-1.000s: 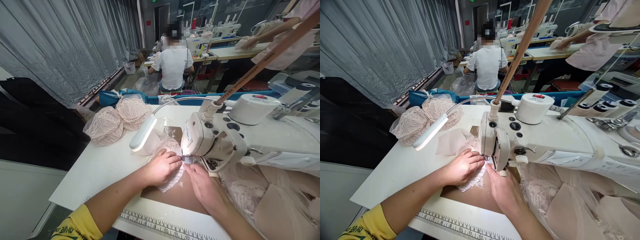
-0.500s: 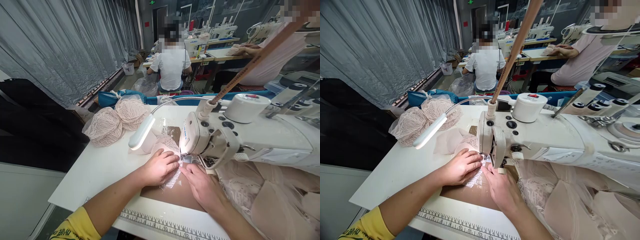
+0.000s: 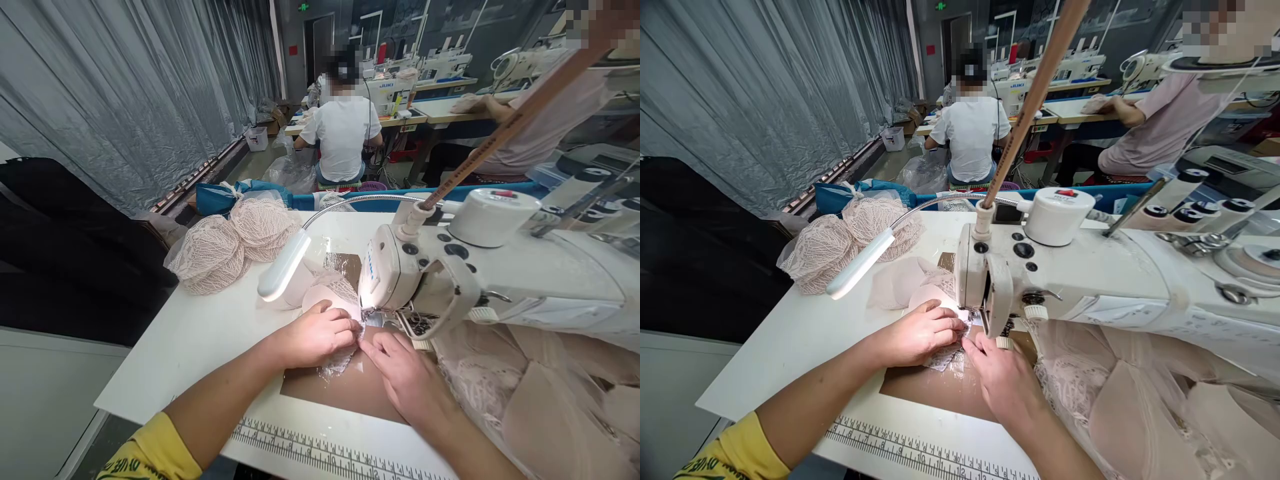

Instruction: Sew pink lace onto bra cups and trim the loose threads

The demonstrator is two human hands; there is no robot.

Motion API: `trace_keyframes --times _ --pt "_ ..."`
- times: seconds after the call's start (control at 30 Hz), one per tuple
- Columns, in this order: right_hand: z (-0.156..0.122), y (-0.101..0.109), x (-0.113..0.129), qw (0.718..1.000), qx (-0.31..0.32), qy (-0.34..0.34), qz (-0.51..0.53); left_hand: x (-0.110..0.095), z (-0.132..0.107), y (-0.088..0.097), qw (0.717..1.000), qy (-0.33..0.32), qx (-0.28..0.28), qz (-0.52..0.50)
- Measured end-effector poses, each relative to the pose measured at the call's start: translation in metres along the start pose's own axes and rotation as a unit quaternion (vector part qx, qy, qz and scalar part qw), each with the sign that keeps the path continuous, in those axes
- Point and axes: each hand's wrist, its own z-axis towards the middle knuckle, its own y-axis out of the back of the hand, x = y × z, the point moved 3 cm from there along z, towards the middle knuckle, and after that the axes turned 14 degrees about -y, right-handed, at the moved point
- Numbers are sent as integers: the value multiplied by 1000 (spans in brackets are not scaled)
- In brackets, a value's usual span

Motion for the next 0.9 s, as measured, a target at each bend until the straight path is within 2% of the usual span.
trace_keyframes --times 0.2,0.53,0.77,0.9 --pt "-1 -2 1 1000 -16 -1 -14 1 0 0 1000 -8 0 -1" --pt "7 9 3 998 -32 -22 -49 -5 3 -1 998 60 -19 -4" --pt "11 12 4 993 -42 -58 -97 -6 7 0 997 76 -20 6" --pt "9 12 1 994 -29 -68 -80 -3 6 -1 996 84 -25 15"
